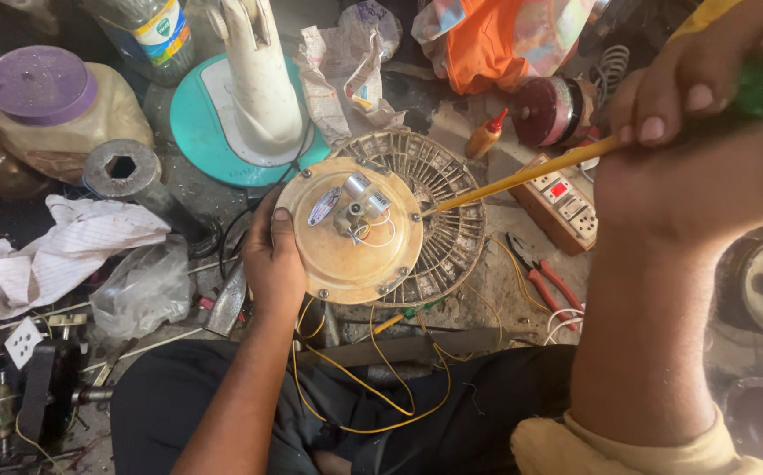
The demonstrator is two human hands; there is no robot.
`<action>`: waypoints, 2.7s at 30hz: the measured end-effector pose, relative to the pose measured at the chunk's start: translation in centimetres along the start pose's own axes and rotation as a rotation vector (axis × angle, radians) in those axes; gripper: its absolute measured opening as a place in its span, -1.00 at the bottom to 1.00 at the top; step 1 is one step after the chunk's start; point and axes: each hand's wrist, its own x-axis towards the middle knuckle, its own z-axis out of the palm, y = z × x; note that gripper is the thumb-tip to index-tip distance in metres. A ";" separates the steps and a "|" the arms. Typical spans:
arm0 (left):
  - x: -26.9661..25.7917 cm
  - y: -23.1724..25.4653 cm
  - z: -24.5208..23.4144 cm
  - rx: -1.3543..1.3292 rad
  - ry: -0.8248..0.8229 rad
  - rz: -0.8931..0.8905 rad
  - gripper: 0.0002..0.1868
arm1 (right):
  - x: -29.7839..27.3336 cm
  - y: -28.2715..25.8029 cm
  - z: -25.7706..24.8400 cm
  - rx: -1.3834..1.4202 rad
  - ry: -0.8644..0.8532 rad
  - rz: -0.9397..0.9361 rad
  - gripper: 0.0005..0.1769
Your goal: The person repairs a ceiling fan by using a screwdriver to tighten components on the motor housing, wiping the housing with a cloth, and marking the motor with a pen.
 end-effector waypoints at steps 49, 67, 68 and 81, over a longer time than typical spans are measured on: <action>3.5 3.4 2.7 0.468 0.031 -0.022 -0.66 | 3.1 0.9 -2.3 0.132 -0.012 0.150 -0.69; 3.4 1.8 2.6 0.390 0.111 -0.124 -0.71 | 2.0 5.7 -10.1 -0.243 -0.009 0.069 -0.60; 3.5 2.1 2.6 0.468 0.151 -0.166 -0.71 | 2.0 5.0 -8.6 -0.217 0.027 0.024 -0.62; -5.2 -1.2 0.7 0.282 0.209 0.056 -0.59 | 3.5 -1.4 -4.3 0.331 -0.181 0.147 -0.37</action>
